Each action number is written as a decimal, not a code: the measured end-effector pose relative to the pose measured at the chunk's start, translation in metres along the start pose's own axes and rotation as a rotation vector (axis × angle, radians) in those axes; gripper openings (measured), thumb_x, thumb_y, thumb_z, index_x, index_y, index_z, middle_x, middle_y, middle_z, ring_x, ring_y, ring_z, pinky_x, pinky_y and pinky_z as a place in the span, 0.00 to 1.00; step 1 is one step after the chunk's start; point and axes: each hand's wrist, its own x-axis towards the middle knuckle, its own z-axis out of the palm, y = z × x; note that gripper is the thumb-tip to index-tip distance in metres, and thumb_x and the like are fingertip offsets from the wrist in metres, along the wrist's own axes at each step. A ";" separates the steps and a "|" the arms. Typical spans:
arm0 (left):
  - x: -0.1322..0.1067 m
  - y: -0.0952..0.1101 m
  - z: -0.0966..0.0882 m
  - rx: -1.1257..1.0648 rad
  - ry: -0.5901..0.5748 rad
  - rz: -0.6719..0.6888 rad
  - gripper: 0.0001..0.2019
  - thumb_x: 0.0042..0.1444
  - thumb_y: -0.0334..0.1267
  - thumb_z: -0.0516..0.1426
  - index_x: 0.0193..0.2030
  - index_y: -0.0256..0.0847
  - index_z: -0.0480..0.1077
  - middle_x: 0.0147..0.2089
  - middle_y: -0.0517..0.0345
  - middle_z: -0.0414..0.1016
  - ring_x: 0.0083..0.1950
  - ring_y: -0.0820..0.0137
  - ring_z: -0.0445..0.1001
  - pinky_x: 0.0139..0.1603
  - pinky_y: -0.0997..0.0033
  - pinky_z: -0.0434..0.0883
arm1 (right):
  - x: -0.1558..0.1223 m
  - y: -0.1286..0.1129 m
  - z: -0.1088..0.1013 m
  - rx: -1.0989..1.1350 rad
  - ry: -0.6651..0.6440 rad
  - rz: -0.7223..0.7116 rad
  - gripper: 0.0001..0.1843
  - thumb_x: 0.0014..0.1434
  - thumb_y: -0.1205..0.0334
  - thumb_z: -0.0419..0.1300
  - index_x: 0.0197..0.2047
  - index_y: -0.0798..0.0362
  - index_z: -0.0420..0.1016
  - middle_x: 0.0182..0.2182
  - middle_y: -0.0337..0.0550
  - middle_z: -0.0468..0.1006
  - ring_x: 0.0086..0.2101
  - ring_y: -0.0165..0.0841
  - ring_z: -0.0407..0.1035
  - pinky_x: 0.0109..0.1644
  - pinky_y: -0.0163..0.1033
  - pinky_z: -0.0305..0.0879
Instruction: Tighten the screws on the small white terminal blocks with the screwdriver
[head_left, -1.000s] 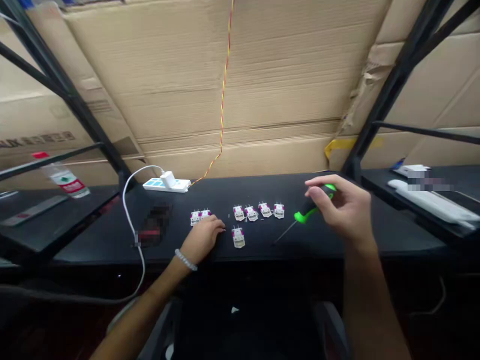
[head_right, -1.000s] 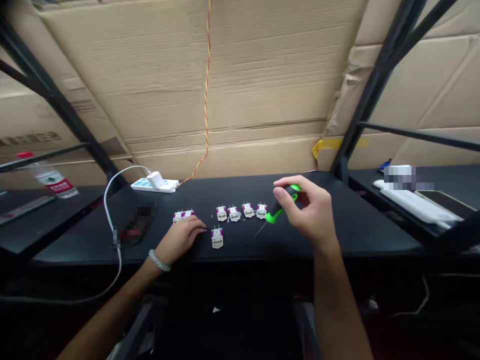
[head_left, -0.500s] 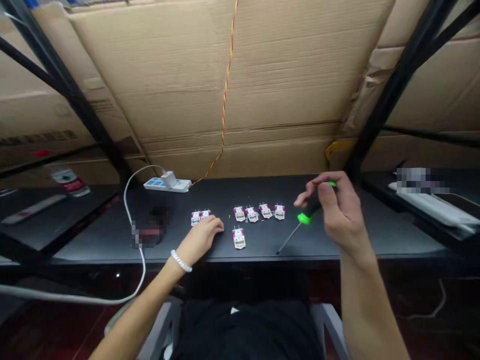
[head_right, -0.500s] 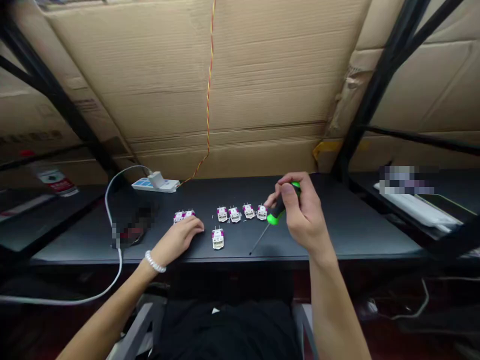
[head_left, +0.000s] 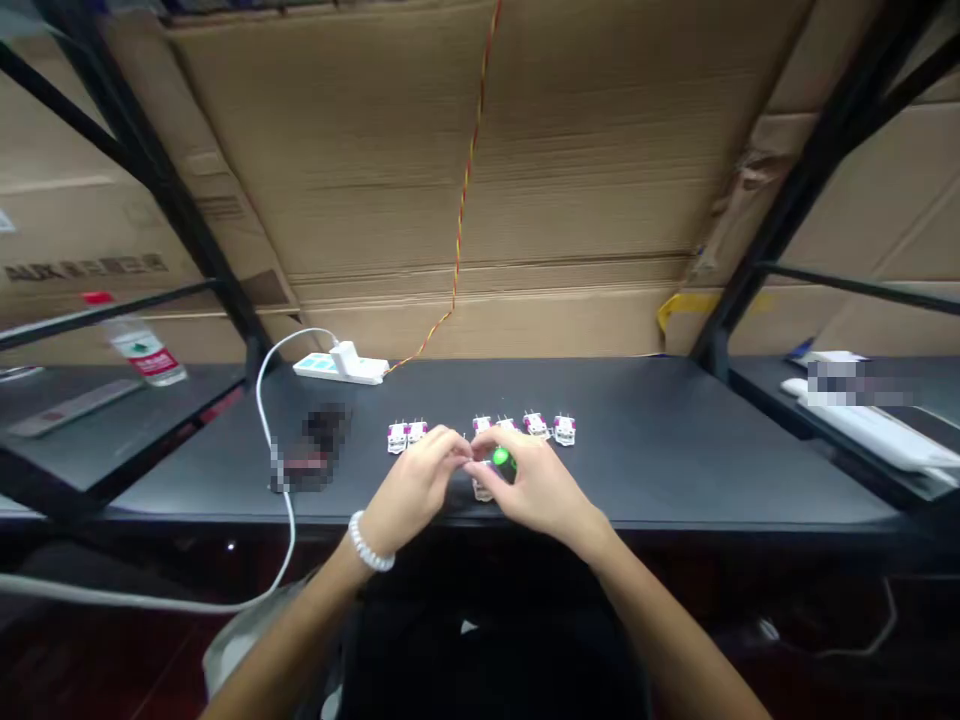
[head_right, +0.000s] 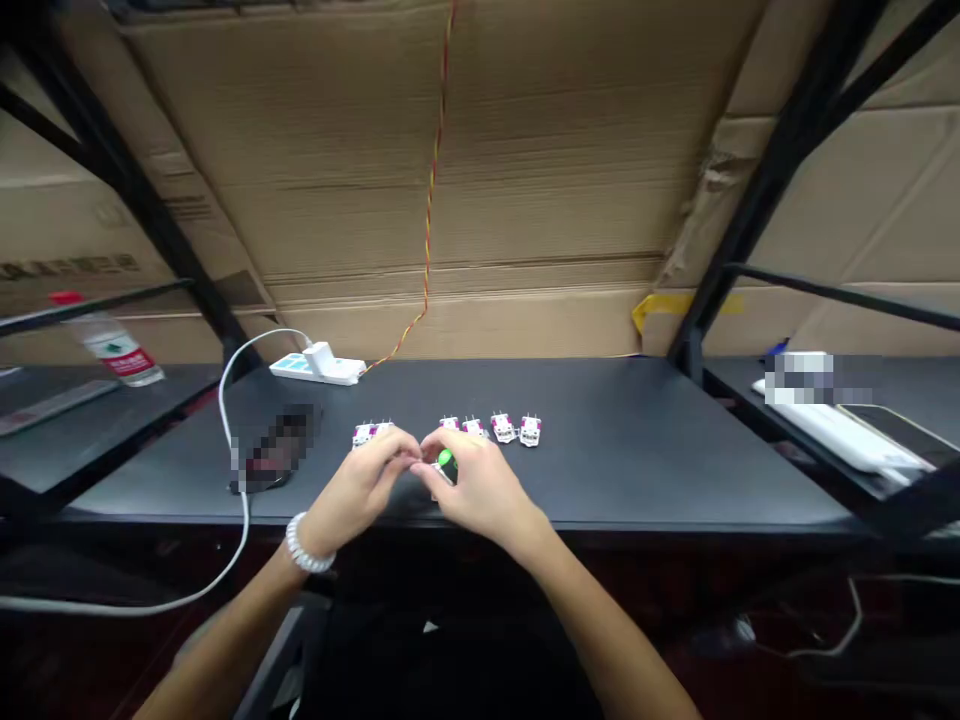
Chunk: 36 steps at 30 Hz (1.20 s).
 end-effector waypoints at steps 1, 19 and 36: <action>0.000 0.000 0.000 0.000 0.002 -0.001 0.10 0.74 0.34 0.48 0.43 0.41 0.69 0.43 0.54 0.76 0.44 0.65 0.75 0.49 0.65 0.72 | 0.000 0.001 0.000 0.029 0.019 -0.001 0.02 0.67 0.62 0.65 0.43 0.49 0.78 0.41 0.43 0.86 0.42 0.39 0.80 0.50 0.44 0.71; 0.008 -0.009 0.020 -0.255 0.080 -0.188 0.08 0.72 0.40 0.53 0.42 0.42 0.70 0.39 0.58 0.75 0.40 0.66 0.74 0.45 0.66 0.73 | 0.004 0.006 0.003 0.029 0.118 0.015 0.04 0.66 0.64 0.63 0.39 0.49 0.79 0.38 0.43 0.86 0.40 0.39 0.80 0.49 0.45 0.73; 0.008 -0.018 0.025 -0.633 0.069 -0.268 0.10 0.61 0.42 0.65 0.44 0.39 0.76 0.44 0.52 0.83 0.47 0.61 0.82 0.55 0.57 0.79 | 0.003 0.006 0.004 0.023 0.180 0.047 0.03 0.63 0.66 0.62 0.37 0.49 0.76 0.35 0.43 0.85 0.37 0.39 0.79 0.45 0.43 0.71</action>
